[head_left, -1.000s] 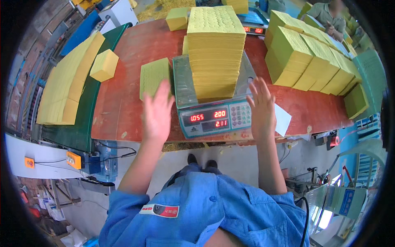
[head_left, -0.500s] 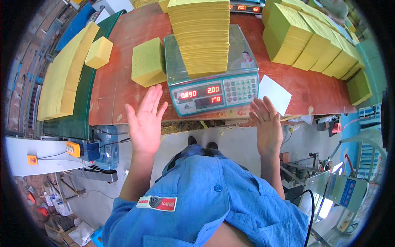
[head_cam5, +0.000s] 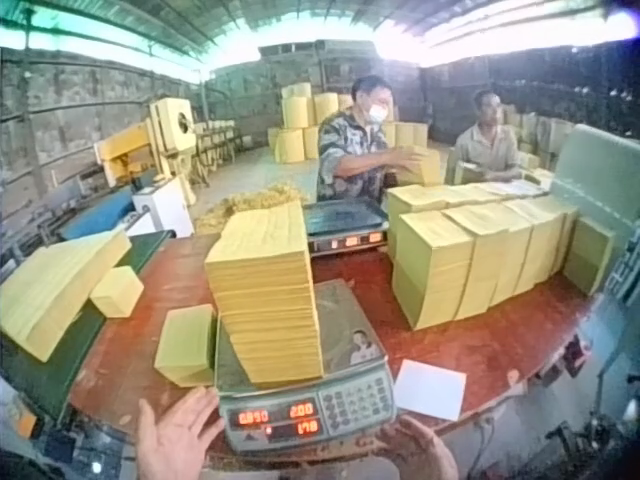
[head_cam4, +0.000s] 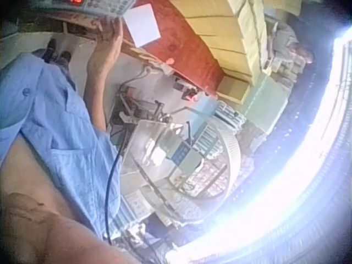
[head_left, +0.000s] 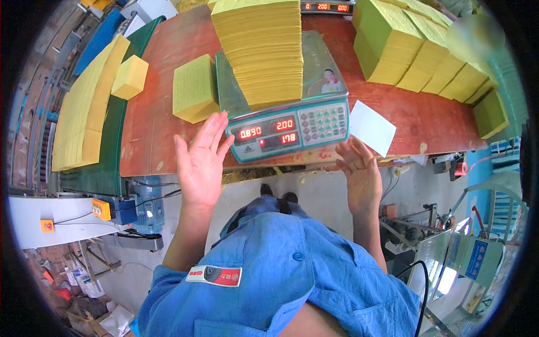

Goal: The person is weighing and adjusting stacks of yellow textured paper on a digital scale in a production facility.

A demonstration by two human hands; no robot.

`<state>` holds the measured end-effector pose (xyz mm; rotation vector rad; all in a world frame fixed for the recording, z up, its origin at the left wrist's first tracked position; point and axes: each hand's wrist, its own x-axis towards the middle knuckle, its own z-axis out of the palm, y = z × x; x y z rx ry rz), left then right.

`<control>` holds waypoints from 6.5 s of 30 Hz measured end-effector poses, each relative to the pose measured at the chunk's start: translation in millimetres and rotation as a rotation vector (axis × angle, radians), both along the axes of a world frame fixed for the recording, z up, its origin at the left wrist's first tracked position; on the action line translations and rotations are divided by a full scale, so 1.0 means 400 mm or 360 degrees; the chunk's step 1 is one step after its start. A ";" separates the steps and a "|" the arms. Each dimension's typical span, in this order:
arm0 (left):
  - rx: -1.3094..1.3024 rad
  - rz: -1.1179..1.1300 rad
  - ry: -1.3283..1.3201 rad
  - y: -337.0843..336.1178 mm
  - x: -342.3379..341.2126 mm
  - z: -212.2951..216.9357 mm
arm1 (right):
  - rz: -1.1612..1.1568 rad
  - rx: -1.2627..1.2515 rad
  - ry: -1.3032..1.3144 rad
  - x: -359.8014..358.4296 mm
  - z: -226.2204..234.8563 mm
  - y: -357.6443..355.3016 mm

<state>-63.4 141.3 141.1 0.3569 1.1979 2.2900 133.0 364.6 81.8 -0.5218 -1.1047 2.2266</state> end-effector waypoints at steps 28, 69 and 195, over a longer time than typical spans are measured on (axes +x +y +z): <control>-0.0827 0.0205 0.0984 -0.076 -0.590 0.021 | 0.0632 0.0208 -0.0048 -0.301 0.052 -0.122; -0.0483 0.0410 -0.0125 -0.211 -0.231 -0.079 | 0.1095 0.0824 -0.0261 -0.538 0.165 -0.260; -0.0489 -0.1441 -0.0132 0.953 0.263 0.134 | -0.0666 0.0060 -0.0414 0.346 -0.048 0.640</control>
